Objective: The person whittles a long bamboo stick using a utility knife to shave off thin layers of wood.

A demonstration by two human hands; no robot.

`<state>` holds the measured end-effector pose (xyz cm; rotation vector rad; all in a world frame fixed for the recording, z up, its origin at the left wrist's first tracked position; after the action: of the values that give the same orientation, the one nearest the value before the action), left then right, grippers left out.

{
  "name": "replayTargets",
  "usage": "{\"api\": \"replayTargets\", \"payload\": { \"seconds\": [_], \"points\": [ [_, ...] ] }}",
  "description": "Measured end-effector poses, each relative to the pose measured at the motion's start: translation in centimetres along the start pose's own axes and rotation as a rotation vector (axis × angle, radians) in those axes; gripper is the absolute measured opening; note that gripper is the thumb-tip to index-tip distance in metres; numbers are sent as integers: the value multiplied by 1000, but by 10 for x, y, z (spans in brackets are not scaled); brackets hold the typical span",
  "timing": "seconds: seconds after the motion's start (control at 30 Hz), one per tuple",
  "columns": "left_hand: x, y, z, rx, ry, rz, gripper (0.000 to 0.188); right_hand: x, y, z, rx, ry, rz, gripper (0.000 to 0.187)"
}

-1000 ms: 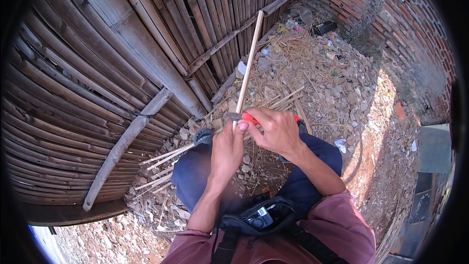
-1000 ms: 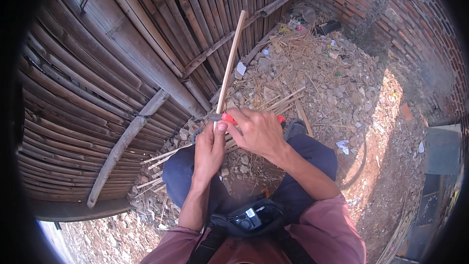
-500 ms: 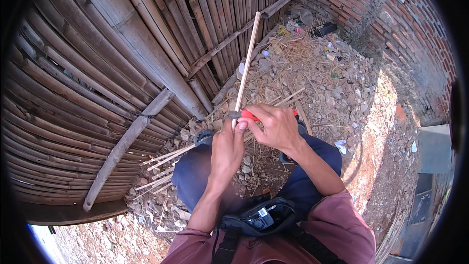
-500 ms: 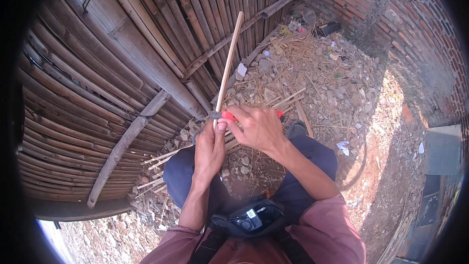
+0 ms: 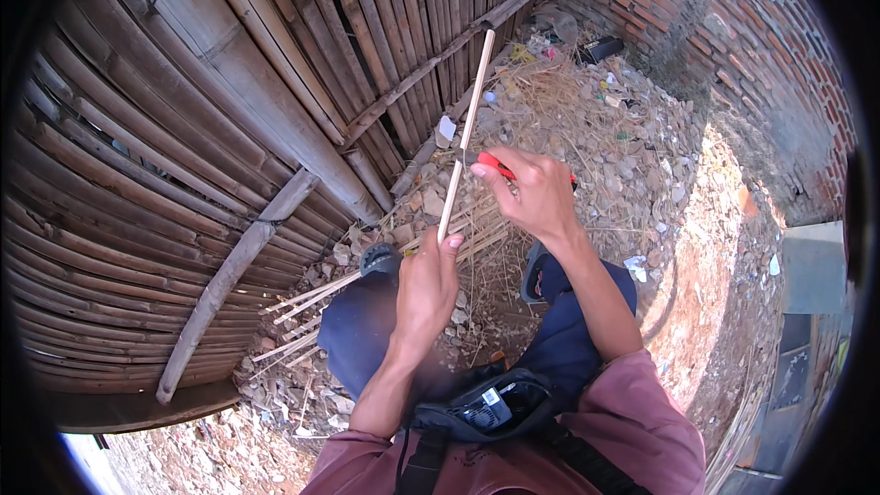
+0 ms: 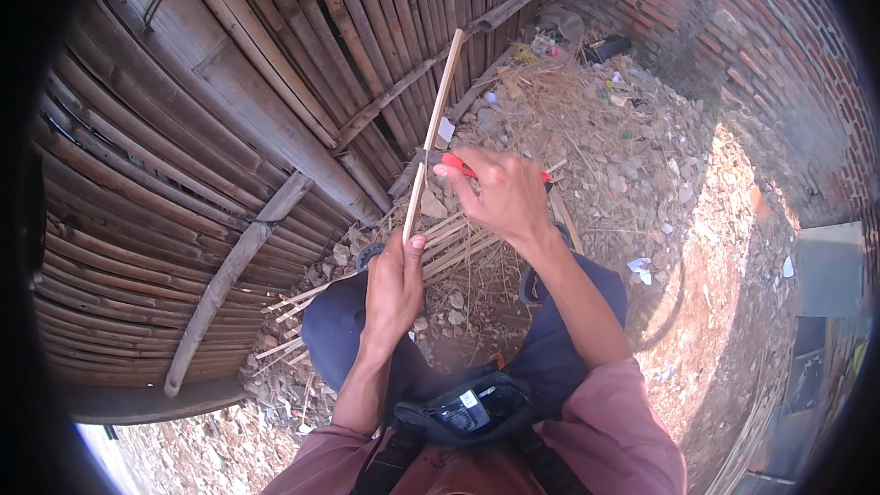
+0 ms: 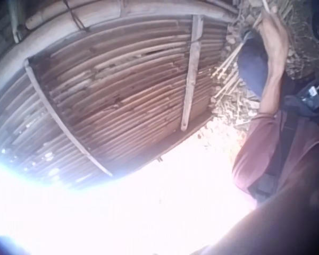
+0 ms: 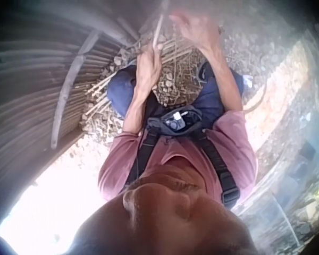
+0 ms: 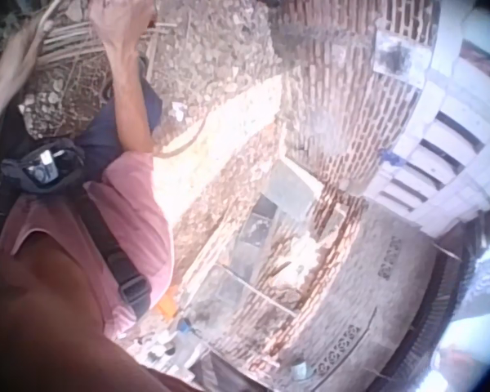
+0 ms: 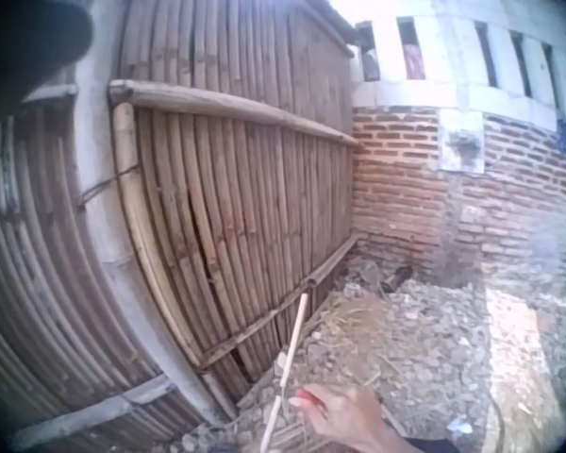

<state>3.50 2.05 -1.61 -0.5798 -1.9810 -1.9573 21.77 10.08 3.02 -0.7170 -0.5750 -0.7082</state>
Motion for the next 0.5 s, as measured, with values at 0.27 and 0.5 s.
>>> {"api": "replayTargets", "payload": {
  "seconds": [0.27,0.5],
  "points": [
    [-5,1,-7,-43,-13,70,32,12,32,20,-117,14,-51,29],
    [-5,0,-9,-48,5,85,35,10,57,35,-143,23,-51,33]
  ]
}}
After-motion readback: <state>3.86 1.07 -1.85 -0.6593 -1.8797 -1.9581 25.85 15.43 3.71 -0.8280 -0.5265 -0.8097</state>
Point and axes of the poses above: each hand's wrist, its own z-axis towards the middle knuckle, its own x-axis out of the back of the hand, y = z × x, the point moved 4 cm from there along z, towards the middle knuckle, and after that the axes turned 3 degrees about -y, right-handed, at the moved point
